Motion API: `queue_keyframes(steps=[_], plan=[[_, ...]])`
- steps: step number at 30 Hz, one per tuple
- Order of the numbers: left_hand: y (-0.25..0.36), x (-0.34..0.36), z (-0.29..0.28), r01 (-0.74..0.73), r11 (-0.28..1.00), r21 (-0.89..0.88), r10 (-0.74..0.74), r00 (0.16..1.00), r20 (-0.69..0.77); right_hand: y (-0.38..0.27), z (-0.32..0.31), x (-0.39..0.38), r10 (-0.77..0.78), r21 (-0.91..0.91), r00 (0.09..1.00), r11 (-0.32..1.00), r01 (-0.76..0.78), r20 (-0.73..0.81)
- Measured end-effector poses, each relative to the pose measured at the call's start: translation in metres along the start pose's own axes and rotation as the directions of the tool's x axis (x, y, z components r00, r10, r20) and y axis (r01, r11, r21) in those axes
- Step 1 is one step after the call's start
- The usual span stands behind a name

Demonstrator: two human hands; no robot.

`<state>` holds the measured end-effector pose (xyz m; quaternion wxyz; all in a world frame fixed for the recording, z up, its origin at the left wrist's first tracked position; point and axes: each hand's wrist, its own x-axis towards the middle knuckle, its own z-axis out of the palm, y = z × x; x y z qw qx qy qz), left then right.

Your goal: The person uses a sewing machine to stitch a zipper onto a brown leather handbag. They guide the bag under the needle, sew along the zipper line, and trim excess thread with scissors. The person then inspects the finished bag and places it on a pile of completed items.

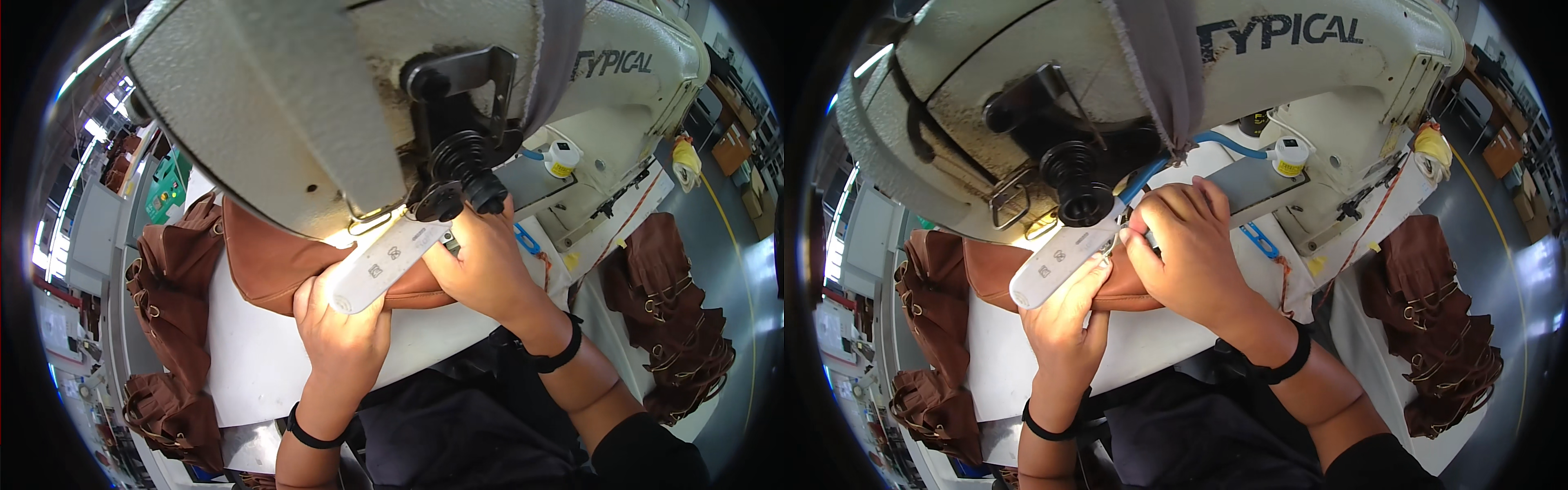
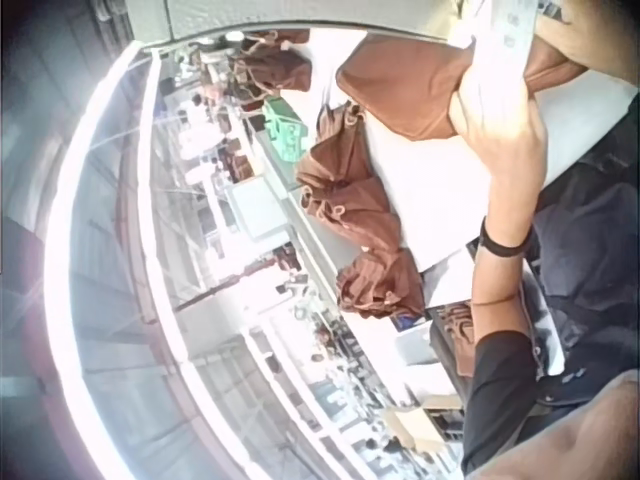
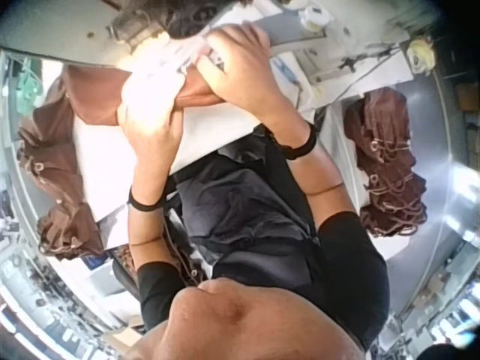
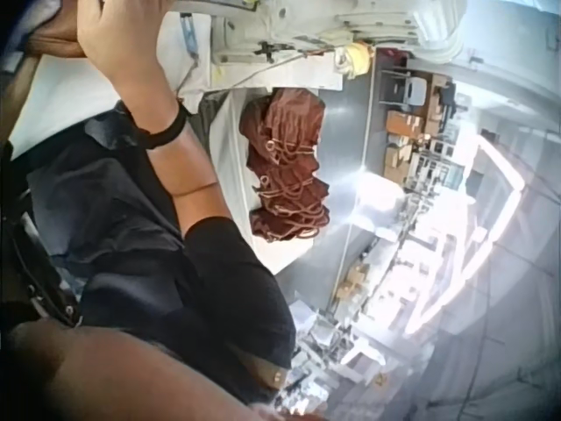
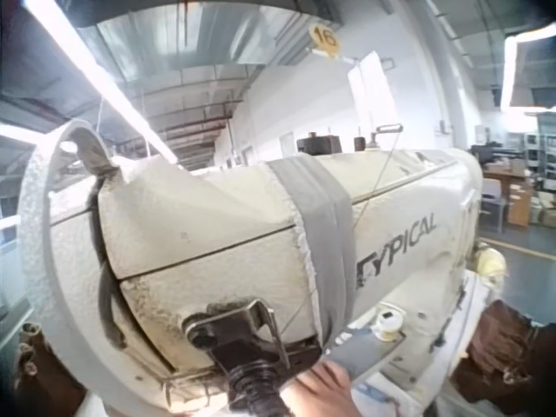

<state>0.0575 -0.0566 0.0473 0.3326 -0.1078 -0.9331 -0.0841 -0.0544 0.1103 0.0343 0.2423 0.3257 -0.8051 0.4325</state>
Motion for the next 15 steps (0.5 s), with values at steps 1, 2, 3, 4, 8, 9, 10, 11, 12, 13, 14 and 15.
queue_keyframes(steps=[1,2,3,4,8,9,10,11,12,13,14,15], plan=[[0.000,0.000,-0.001,0.007,1.000,-0.005,-0.007,1.000,0.003,-0.001,0.000,-0.001,0.007,0.005,1.000,1.000,-0.007,0.008],[-0.001,0.002,-0.003,0.014,1.000,-0.010,-0.014,1.000,0.007,-0.002,0.000,0.001,0.008,0.017,1.000,1.000,-0.008,0.009],[-0.001,0.000,-0.002,0.025,0.999,-0.026,-0.024,0.999,0.022,0.000,0.001,-0.001,0.007,0.037,1.000,0.999,-0.007,0.012],[0.000,0.007,-0.001,-0.025,1.000,-0.007,0.025,1.000,0.011,0.002,0.001,-0.001,-0.003,0.001,1.000,1.000,0.003,-0.014],[0.003,0.009,0.002,-0.080,0.997,0.008,0.080,0.997,0.000,0.012,-0.009,-0.005,-0.056,0.091,0.997,0.994,0.060,-0.051],[0.003,0.009,0.002,-0.074,0.997,0.017,0.074,0.997,0.006,0.011,-0.018,-0.005,-0.055,0.141,0.996,0.988,0.064,-0.065],[0.003,0.007,0.001,-0.063,0.998,0.029,0.063,0.998,0.007,0.010,-0.030,-0.007,-0.071,0.123,0.997,0.990,0.075,-0.038],[0.004,0.006,0.000,-0.053,0.998,0.040,0.052,0.999,0.007,0.011,-0.048,-0.009,-0.086,0.103,0.996,0.991,0.087,-0.010],[0.005,0.007,0.000,-0.046,0.999,0.024,0.046,0.999,-0.001,0.012,-0.068,-0.010,-0.101,0.080,0.995,0.992,0.100,0.016],[0.004,0.007,0.000,-0.054,0.998,0.022,0.054,0.999,-0.008,0.013,-0.085,-0.009,-0.166,0.057,0.986,0.984,0.167,-0.024],[0.003,0.006,0.000,-0.056,0.998,0.021,0.056,0.998,-0.017,0.014,-0.104,-0.007,-0.234,0.033,0.971,0.971,0.236,-0.057],[0.001,0.003,-0.003,-0.041,0.999,0.032,0.042,0.999,-0.025,0.012,-0.124,-0.006,-0.217,0.027,0.974,0.975,0.219,-0.060]])
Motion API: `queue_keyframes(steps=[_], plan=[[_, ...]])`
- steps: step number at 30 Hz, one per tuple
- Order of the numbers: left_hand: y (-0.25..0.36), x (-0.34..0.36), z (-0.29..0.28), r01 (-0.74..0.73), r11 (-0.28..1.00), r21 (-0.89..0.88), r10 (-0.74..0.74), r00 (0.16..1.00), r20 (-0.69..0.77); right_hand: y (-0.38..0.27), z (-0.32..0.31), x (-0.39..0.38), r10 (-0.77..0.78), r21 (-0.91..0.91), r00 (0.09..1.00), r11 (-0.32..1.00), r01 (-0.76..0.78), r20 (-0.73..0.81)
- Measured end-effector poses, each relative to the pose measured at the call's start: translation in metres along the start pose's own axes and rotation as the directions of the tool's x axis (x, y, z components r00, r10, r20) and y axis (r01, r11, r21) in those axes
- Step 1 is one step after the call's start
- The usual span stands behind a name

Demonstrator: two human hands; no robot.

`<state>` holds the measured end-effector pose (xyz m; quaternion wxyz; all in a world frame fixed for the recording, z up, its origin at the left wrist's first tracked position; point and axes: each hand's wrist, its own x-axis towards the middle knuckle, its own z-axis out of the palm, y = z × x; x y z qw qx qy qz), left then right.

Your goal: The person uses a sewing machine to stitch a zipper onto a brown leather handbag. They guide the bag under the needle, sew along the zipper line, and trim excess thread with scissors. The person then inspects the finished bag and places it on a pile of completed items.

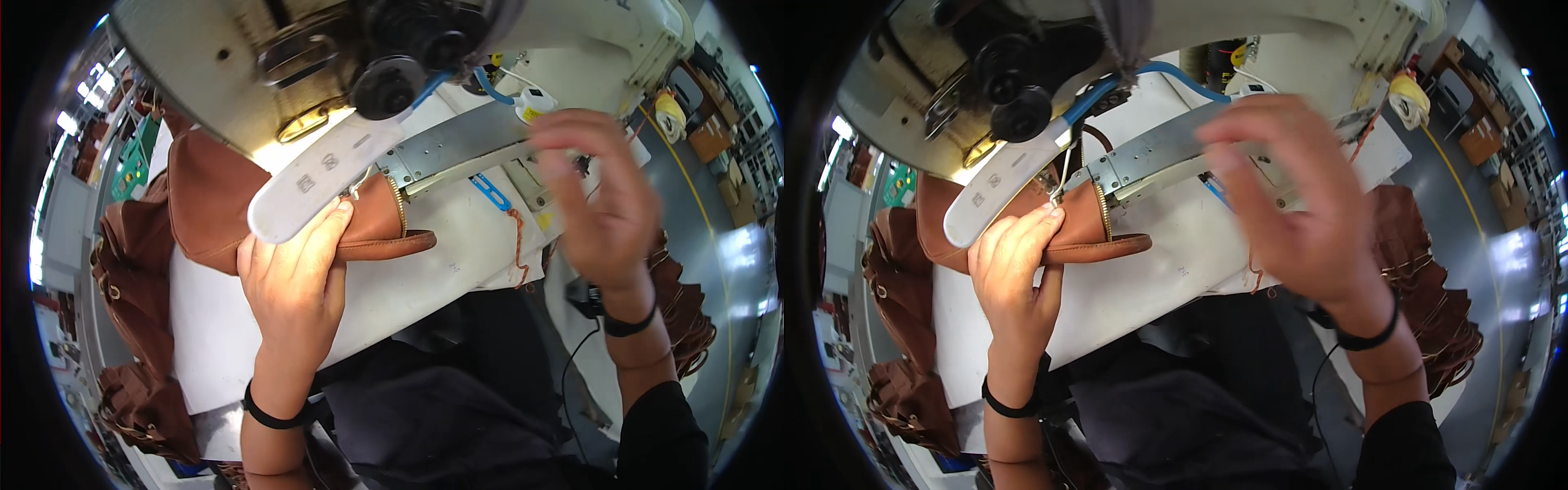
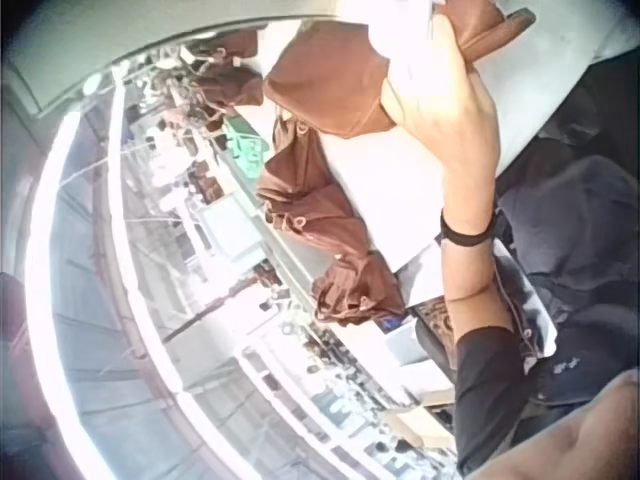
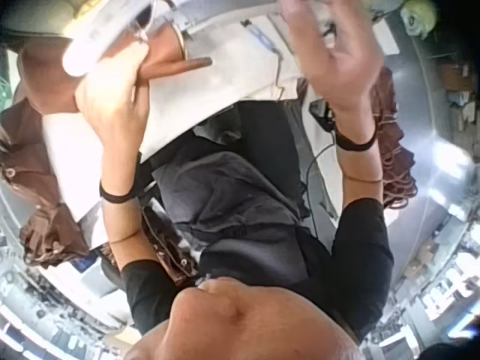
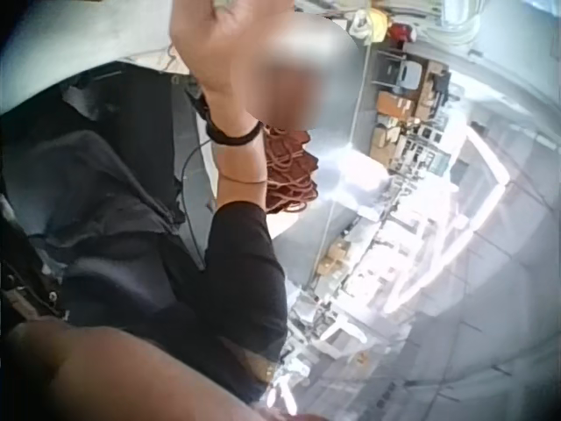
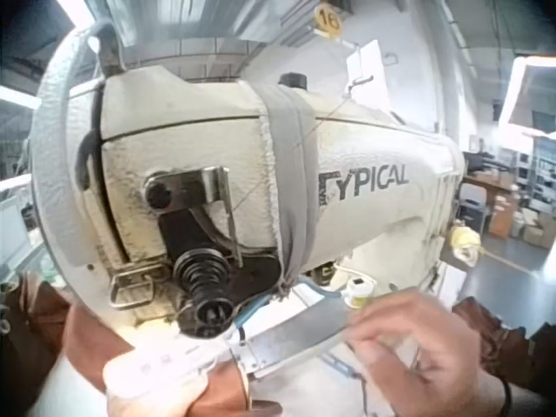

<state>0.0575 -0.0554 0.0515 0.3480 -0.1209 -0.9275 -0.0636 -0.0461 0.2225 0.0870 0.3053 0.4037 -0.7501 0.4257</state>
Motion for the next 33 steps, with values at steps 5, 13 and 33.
queue_keyframes(steps=[5,13,33], plan=[[-0.001,-0.004,0.007,0.011,0.999,-0.044,-0.014,0.998,-0.065,0.034,-0.124,0.048,-0.129,-0.350,0.949,0.936,0.021,-0.287],[-0.005,-0.006,0.008,-0.034,0.997,-0.062,0.029,0.995,-0.092,0.231,-0.276,0.240,0.668,-0.661,0.743,0.577,-0.480,0.043],[0.003,0.000,0.007,0.046,0.999,-0.025,-0.047,0.998,-0.032,0.247,-0.268,0.182,0.567,-0.132,0.795,0.790,-0.599,-0.215]])
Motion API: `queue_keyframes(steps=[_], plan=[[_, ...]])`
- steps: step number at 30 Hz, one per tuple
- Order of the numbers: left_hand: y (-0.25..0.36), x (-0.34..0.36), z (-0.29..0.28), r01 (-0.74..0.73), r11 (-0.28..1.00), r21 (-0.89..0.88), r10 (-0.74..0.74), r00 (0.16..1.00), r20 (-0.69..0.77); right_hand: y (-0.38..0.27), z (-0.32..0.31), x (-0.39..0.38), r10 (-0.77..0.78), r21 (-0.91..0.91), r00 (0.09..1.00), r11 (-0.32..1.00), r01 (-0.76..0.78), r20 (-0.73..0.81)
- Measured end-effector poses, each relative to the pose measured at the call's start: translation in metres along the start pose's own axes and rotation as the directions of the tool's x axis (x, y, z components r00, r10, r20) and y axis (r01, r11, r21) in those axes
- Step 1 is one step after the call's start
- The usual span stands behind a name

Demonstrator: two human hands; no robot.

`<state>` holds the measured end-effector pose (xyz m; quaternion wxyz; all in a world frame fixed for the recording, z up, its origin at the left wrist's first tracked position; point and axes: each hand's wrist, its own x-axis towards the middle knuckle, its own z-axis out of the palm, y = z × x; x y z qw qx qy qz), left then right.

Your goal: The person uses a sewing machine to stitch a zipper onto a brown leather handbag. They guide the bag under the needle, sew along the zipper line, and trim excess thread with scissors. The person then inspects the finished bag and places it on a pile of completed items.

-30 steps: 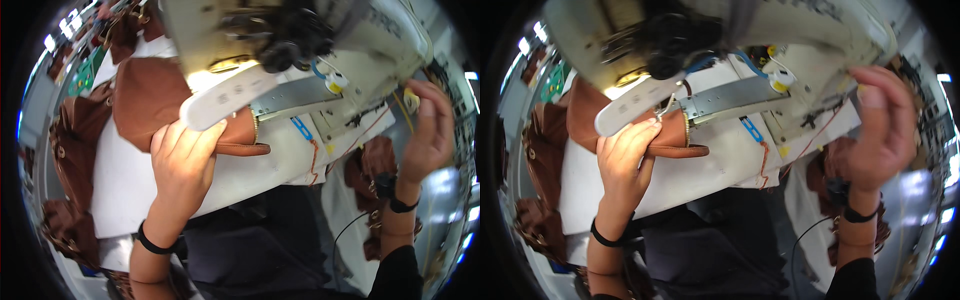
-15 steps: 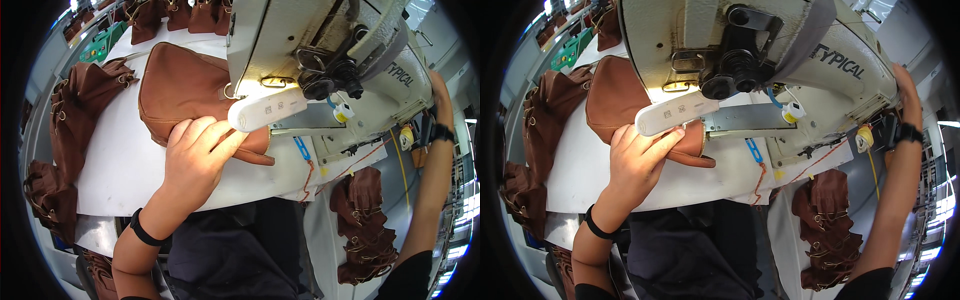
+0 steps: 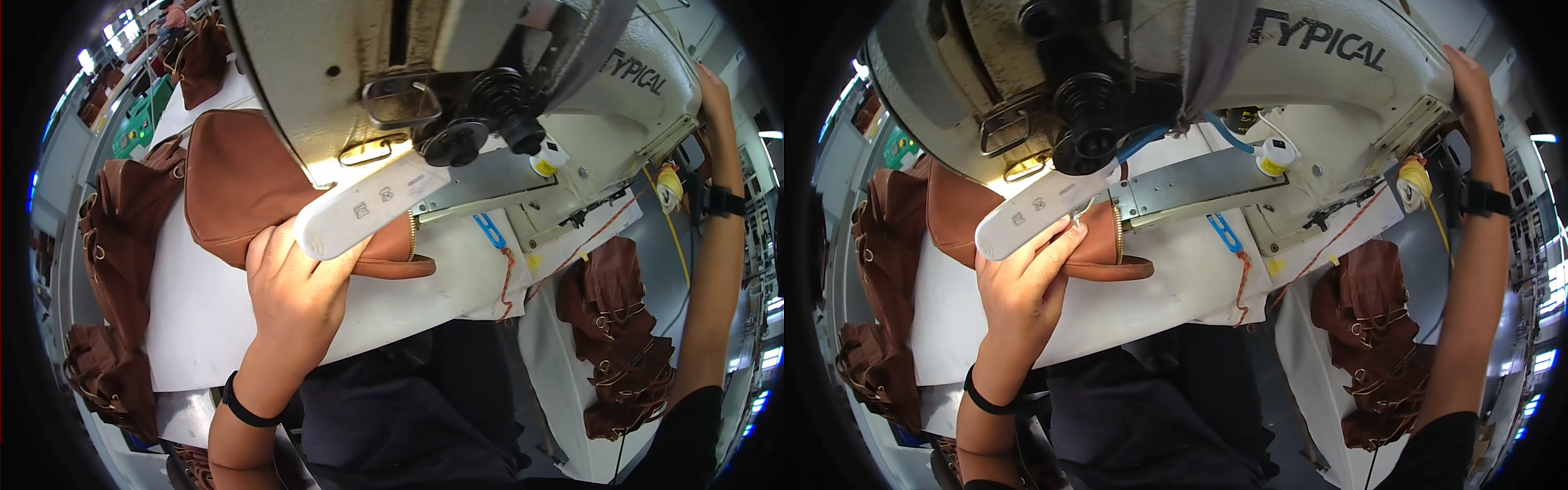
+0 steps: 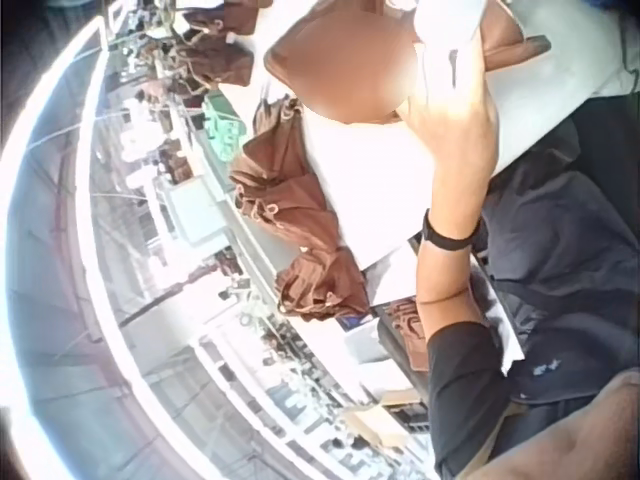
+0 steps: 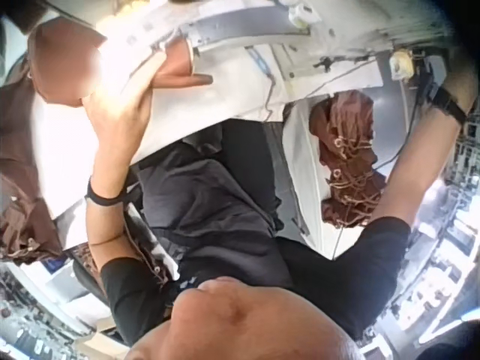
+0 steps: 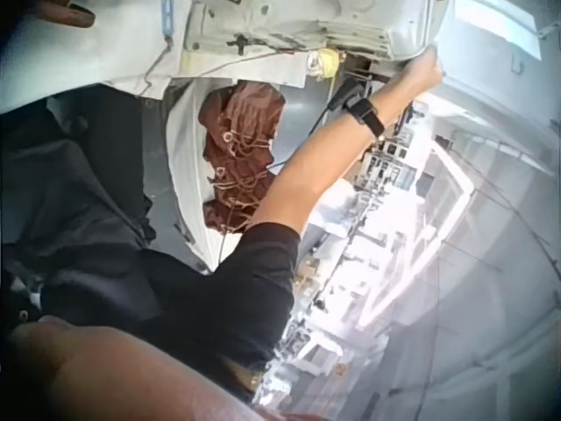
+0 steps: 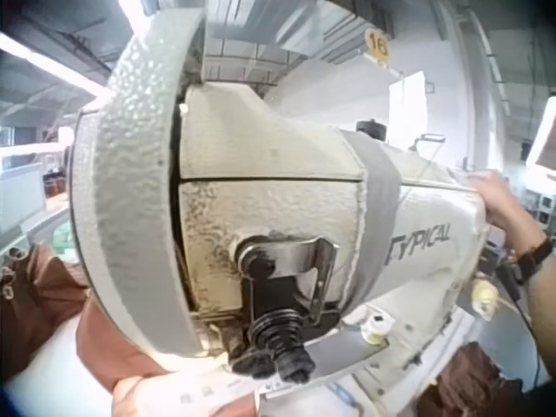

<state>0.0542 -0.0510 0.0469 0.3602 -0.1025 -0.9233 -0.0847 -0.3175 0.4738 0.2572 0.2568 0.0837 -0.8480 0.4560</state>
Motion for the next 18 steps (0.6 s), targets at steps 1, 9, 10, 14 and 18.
queue_keyframes(steps=[1,9,10,14,18], plan=[[0.001,0.000,-0.002,0.004,1.000,0.007,-0.004,1.000,0.012,-0.002,0.018,-0.015,-0.058,0.032,0.993,0.998,0.062,-0.104],[-0.004,0.001,-0.002,-0.022,1.000,0.016,0.022,1.000,0.006,0.028,0.067,-0.101,-0.131,0.123,0.852,0.967,0.222,-0.507],[-0.003,0.000,-0.002,-0.025,0.999,0.022,0.025,1.000,0.008,0.028,0.067,-0.103,-0.155,0.106,0.841,0.964,0.243,-0.518],[-0.003,0.001,-0.003,-0.039,0.999,-0.003,0.039,0.999,0.025,0.035,0.071,-0.106,-0.142,0.139,0.834,0.958,0.252,-0.533],[-0.006,0.004,-0.005,-0.060,0.998,0.003,0.059,0.998,0.021,0.030,0.079,-0.104,-0.087,0.224,0.835,0.944,0.244,-0.544]])
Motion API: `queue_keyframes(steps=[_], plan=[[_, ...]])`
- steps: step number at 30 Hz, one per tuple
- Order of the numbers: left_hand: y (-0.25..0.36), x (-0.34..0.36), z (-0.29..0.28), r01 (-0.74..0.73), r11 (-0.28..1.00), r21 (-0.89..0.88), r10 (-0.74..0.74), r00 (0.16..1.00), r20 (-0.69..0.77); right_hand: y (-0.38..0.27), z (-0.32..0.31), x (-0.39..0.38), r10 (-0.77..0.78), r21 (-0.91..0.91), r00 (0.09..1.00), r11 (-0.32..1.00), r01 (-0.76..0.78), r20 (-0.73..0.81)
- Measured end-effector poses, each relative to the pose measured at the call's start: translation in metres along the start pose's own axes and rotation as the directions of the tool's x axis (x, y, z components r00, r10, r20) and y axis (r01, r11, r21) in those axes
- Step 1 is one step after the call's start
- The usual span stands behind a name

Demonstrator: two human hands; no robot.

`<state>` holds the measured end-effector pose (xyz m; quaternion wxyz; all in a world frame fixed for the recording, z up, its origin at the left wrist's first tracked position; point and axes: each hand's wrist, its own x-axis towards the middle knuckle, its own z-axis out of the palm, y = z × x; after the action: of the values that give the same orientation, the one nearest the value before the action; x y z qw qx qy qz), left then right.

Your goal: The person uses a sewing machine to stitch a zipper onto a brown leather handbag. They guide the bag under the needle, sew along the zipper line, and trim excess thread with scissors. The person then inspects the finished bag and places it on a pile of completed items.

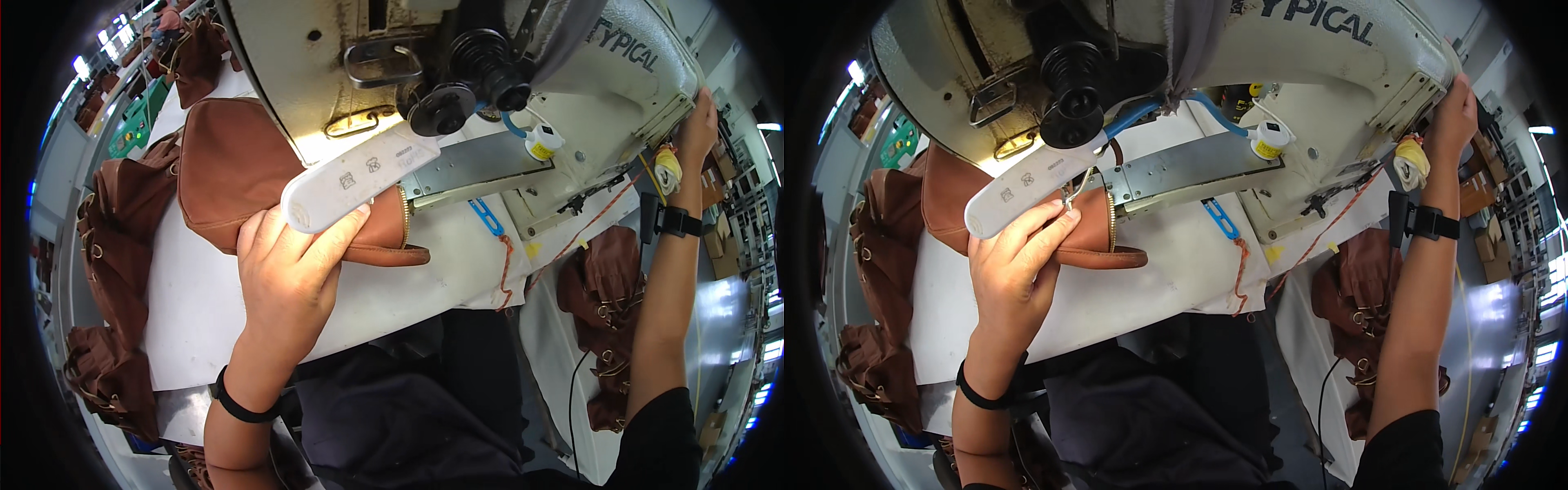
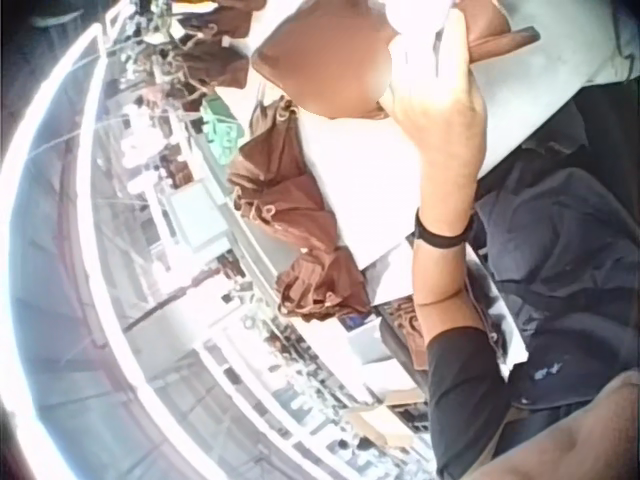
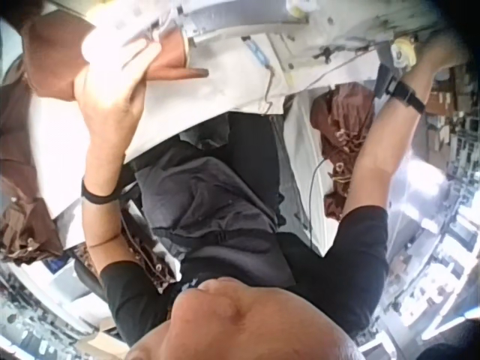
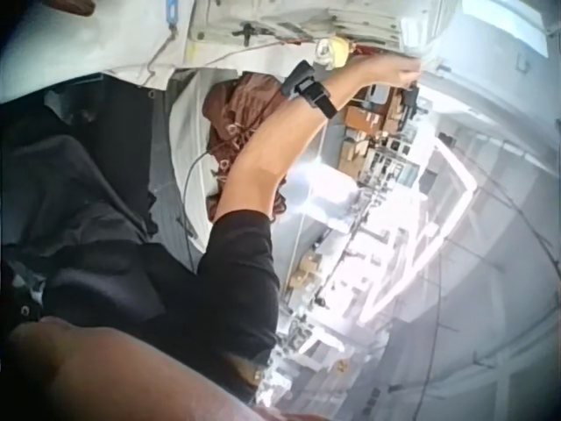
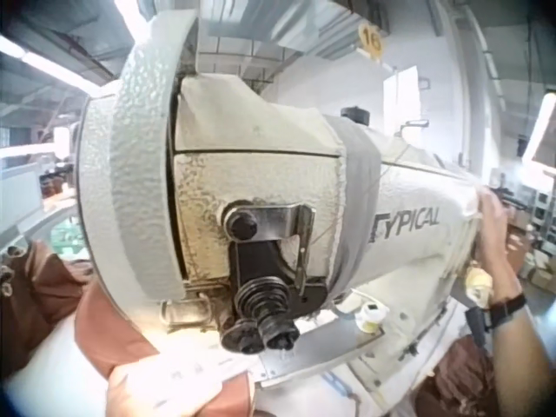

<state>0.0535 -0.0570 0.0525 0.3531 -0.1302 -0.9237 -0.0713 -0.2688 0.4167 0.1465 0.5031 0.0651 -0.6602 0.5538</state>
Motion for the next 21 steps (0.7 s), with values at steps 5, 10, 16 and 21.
queue_keyframes(steps=[5,10,16,21], plan=[[0.000,-0.001,0.005,0.008,1.000,-0.020,-0.008,1.000,-0.011,0.011,-0.010,0.014,-0.030,-0.089,0.999,0.996,0.032,0.016],[-0.001,-0.003,-0.001,0.005,1.000,0.015,-0.006,1.000,0.023,-0.004,0.000,0.000,-0.069,-0.067,0.998,0.995,0.068,-0.005],[-0.001,-0.001,0.001,-0.003,1.000,-0.014,0.003,1.000,0.017,0.000,-0.003,0.001,-0.107,-0.104,0.992,0.990,0.100,-0.061],[-0.002,-0.004,0.003,0.006,1.000,-0.025,-0.006,1.000,-0.003,0.003,0.007,-0.015,-0.070,-0.062,0.992,0.996,0.064,-0.103]])
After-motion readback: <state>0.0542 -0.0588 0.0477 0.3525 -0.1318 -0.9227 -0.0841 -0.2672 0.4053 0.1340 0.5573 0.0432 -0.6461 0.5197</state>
